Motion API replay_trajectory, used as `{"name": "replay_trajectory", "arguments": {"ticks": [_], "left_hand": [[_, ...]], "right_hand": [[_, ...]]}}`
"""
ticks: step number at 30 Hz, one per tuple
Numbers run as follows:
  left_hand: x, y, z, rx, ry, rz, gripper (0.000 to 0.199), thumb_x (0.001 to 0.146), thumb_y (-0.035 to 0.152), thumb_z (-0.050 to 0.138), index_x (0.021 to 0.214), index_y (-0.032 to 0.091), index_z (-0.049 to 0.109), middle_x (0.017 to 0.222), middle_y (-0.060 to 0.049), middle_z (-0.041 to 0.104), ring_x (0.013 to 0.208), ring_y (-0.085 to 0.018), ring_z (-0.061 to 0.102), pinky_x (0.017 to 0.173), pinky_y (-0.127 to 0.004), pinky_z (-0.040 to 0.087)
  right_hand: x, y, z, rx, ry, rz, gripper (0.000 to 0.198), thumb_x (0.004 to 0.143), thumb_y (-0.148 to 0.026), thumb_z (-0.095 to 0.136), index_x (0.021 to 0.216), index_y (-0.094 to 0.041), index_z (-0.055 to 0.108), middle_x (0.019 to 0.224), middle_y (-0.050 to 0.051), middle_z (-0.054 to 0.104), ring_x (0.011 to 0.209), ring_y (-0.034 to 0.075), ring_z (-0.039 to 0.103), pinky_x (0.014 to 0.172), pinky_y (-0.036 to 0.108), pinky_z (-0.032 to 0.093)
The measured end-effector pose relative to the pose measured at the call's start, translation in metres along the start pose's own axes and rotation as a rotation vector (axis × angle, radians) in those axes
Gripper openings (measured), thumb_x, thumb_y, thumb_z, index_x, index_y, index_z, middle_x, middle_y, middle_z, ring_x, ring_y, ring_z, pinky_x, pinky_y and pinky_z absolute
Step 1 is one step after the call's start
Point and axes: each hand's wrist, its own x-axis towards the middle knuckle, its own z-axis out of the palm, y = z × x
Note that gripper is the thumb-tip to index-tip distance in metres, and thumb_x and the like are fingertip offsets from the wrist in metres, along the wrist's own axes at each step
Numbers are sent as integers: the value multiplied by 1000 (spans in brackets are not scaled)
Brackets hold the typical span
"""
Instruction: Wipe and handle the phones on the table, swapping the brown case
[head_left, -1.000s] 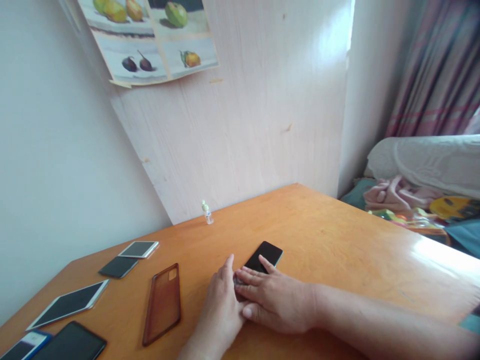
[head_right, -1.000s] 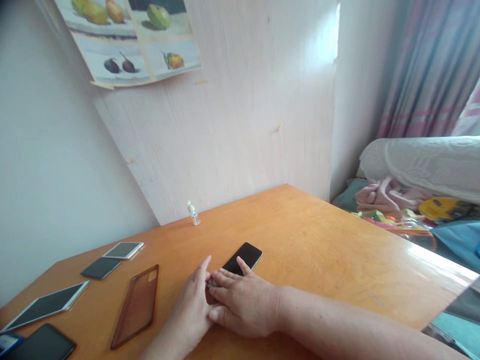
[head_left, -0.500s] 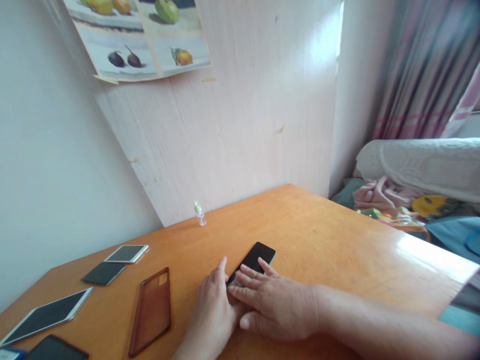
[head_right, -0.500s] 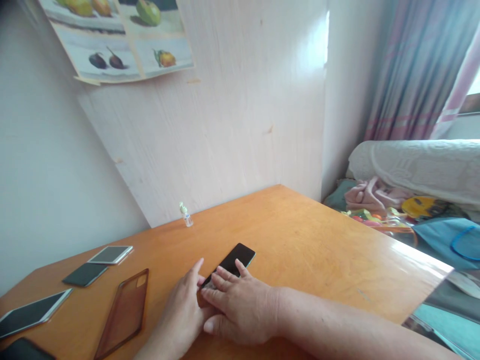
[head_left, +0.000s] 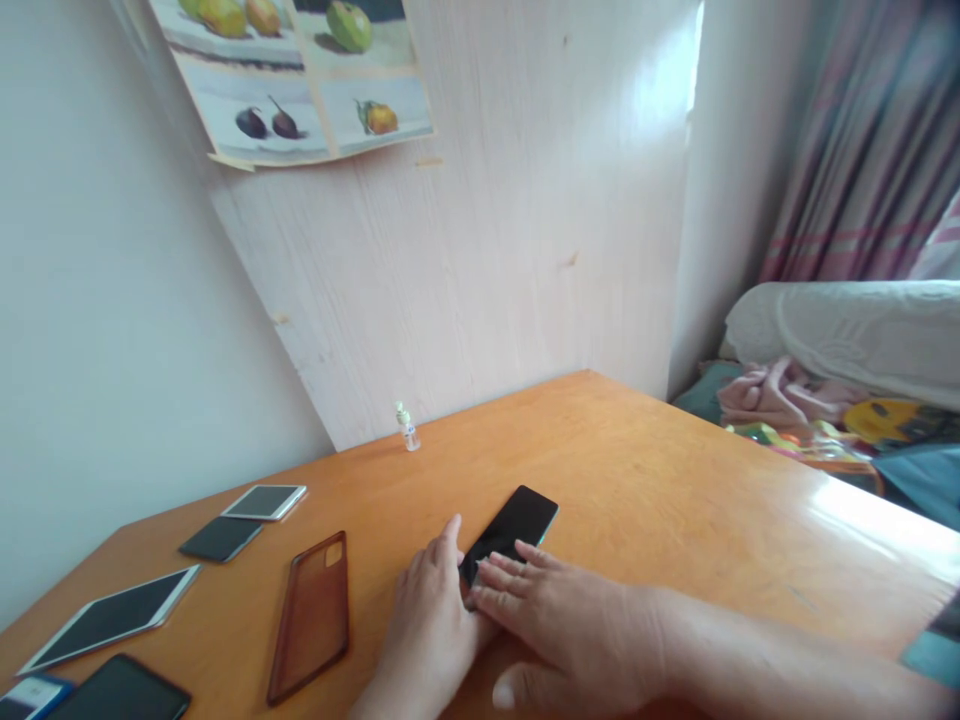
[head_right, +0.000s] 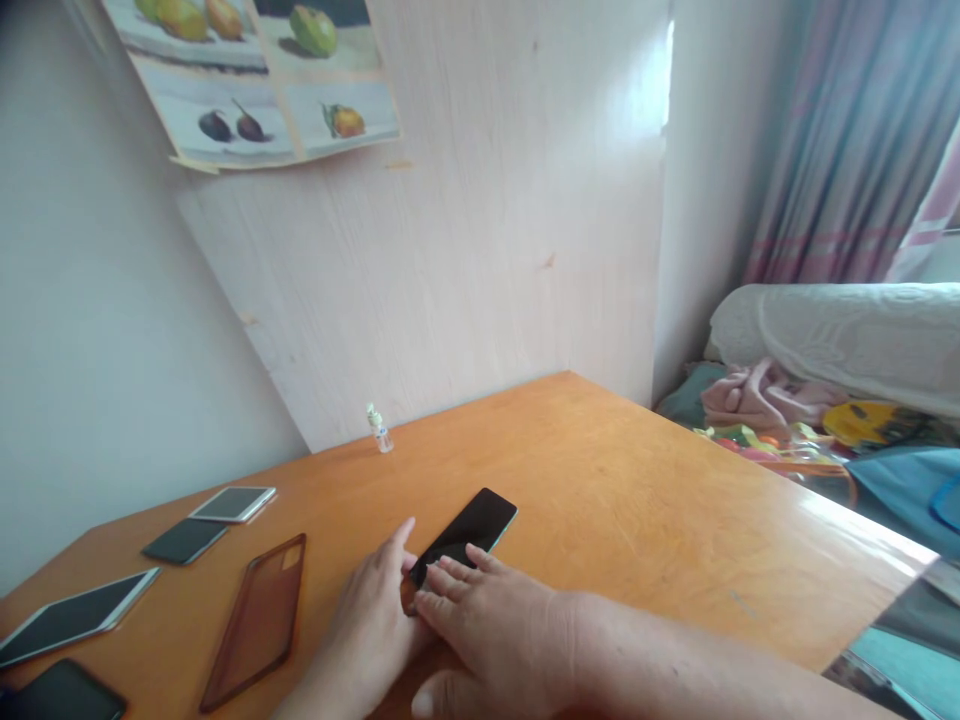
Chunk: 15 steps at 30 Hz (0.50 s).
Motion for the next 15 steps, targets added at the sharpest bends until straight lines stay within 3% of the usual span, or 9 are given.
{"name": "replay_trajectory", "arguments": {"ticks": [2, 7, 9, 13, 15], "left_hand": [[-1, 1, -1, 0, -4, -2, 83, 74, 39, 65, 145, 14, 30, 119, -14, 61, 110, -28, 57, 95, -38, 40], [-1, 4, -4, 6, -29, -13, 96, 67, 52, 71, 145, 14, 31, 121, -14, 60, 113, -31, 55, 98, -40, 39], [-1, 3, -3, 4, -29, -17, 95, 67, 51, 72, 145, 14, 32, 121, -14, 60, 113, -31, 55, 98, -41, 39], [-1, 0, 1, -22, -3, -15, 88, 70, 46, 69, 144, 16, 32, 122, -13, 59, 113, -29, 56, 98, -40, 40], [-1, 0, 1, -31, -5, -12, 87, 71, 46, 69, 144, 15, 33, 122, -13, 59, 114, -29, 56, 98, -40, 40]], "right_hand": [[2, 6, -1, -66, 42, 79, 72, 91, -62, 42, 147, -18, 38, 149, 16, 40, 138, 32, 35, 117, 53, 17], [10, 33, -7, -285, 132, 430, 64, 91, -52, 47, 137, -7, 51, 143, 25, 45, 135, 37, 38, 114, 57, 22], [9, 28, -8, -272, 111, 387, 68, 89, -54, 49, 137, -5, 50, 142, 26, 46, 136, 37, 38, 114, 53, 25], [1, 2, -6, -132, 28, 95, 75, 89, -62, 46, 141, -9, 46, 143, 21, 47, 135, 31, 41, 115, 44, 28], [-1, 2, -6, -129, 29, 83, 72, 90, -61, 44, 141, -10, 46, 142, 19, 49, 133, 31, 44, 113, 43, 30]]}}
